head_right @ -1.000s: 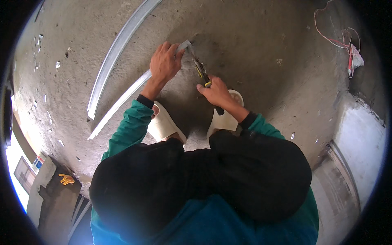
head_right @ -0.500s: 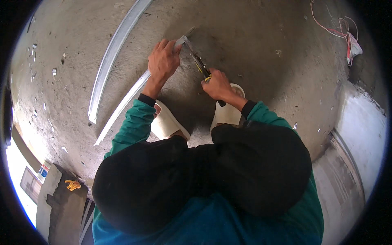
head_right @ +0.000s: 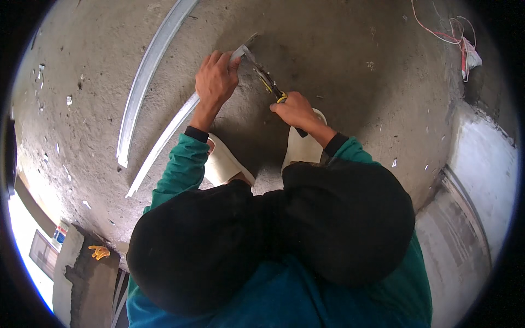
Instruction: The person picks up metal tracks and uses shears to cut into the metal. They then use pliers to bend the edges of the tracks, handling them one at a time.
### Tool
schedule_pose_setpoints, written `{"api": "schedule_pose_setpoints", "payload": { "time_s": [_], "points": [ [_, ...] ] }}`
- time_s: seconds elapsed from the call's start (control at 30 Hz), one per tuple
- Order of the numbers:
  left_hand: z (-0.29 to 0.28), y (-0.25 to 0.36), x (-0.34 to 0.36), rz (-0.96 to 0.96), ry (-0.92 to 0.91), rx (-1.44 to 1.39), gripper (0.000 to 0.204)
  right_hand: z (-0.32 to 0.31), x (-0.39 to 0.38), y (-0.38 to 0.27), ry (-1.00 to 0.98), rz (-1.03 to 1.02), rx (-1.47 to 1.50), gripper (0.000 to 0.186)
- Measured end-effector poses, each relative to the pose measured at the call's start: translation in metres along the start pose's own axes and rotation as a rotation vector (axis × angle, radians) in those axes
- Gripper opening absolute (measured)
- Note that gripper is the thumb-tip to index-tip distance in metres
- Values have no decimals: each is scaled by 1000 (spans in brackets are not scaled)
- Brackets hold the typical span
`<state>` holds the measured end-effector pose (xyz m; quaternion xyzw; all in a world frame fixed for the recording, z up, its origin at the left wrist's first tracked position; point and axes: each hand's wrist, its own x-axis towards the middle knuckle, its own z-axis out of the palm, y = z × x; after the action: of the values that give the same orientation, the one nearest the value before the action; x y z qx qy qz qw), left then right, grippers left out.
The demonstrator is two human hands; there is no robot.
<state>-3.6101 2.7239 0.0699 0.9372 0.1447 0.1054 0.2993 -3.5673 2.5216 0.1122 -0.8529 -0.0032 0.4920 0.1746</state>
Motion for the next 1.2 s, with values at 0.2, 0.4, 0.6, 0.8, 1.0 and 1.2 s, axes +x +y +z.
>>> {"api": "schedule_pose_setpoints", "payload": {
  "time_s": [0.2, 0.4, 0.6, 0.8, 1.0, 1.2],
  "points": [
    [2, 0, -1, 13, 47, 7, 19, -2, 0, 0, -23, -8, 0, 44],
    [4, 1, -1, 28, 66, -22, 19, 12, 11, 14, 109, -89, -108, 40],
    [5, -6, -2, 24, 37, 2, 22, 17, 15, 13, 122, -157, -157, 38],
    [6, -5, -1, 41, 41, 33, 21, -2, 11, 21, -35, -154, 70, 38],
    [8, -7, -5, 95, 102, 27, 19, -4, -1, 12, 67, -130, 20, 39],
    [5, -7, -17, 84, 91, 65, 17, -2, -2, 14, 43, -97, 13, 48]
  ]
}}
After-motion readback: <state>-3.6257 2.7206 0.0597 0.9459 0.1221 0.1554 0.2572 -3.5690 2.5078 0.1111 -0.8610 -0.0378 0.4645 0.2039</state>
